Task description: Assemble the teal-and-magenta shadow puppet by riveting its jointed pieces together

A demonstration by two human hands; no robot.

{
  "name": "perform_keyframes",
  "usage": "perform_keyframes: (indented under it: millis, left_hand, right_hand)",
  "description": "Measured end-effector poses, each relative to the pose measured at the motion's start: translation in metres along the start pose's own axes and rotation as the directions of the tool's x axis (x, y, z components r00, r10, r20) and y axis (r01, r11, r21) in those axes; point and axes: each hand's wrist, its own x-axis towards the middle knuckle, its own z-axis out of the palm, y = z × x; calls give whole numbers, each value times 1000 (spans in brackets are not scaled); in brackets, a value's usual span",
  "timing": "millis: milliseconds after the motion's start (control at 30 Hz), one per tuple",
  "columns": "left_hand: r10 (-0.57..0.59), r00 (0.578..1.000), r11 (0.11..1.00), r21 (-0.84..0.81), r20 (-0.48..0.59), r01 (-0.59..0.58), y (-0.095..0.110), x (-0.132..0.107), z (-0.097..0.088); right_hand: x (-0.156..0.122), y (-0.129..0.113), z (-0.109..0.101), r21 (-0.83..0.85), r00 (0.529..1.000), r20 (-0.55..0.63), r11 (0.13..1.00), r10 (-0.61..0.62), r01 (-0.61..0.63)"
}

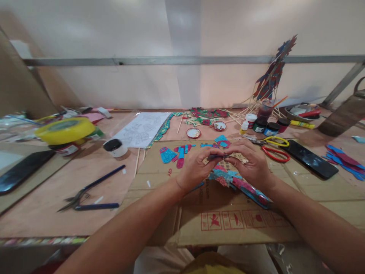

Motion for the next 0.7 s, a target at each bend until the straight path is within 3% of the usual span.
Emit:
perform_keyframes:
  millis: [367,700]
  left_hand:
    - [-139,990,980,-137,39,143,2,6,0]
    - [-221,974,971,-87,51,224,7,7,0]
  right_hand:
    - [0,0,2,94,991,4,986,135,-135]
    - [-1,-2,4,137,959,59,949,278,-284]
